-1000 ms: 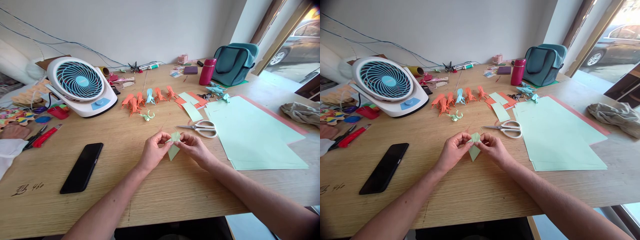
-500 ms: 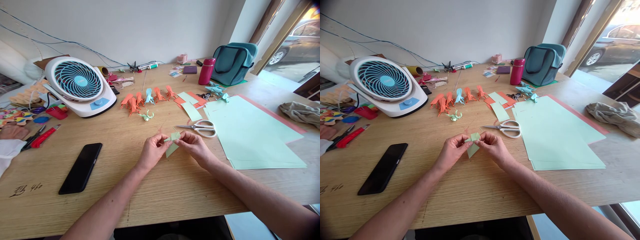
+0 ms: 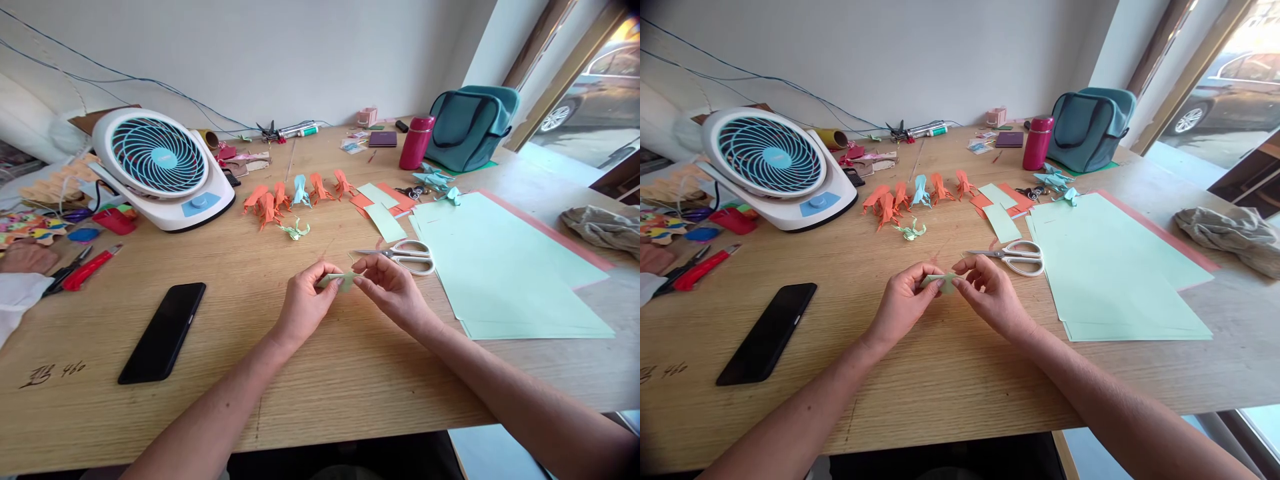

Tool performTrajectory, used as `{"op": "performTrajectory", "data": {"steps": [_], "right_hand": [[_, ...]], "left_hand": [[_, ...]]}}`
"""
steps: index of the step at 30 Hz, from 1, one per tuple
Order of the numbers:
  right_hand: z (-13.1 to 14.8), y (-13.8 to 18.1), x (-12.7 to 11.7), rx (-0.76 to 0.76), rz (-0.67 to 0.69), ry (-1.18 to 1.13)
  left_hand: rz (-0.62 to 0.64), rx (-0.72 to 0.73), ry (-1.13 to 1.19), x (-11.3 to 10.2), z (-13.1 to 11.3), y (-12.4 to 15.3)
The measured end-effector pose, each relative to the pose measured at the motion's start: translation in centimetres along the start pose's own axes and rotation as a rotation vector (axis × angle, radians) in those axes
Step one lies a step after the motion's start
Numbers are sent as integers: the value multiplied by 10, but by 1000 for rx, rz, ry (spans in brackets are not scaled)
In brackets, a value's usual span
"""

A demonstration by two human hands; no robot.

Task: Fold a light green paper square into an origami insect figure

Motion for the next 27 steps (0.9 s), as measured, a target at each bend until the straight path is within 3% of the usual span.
{"op": "performTrajectory", "data": {"steps": [5,11,27], "right_hand": [[0,-1,-1,17,13,-19],[3,1,-3,-51,-31,21],[25,4,-8,-312,-11,330]], "left_hand": [[-33,103,-134,0,-9,5],[20,216,-232,1,-14,9],[-22,177,-213,-1,-9,7]]}}
Point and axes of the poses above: each hand's wrist, its own y-axis away from the middle knuckle, its own x-axis out of the palm, z = x × y, the point moved 4 cm from there along -y, towards the middle knuckle
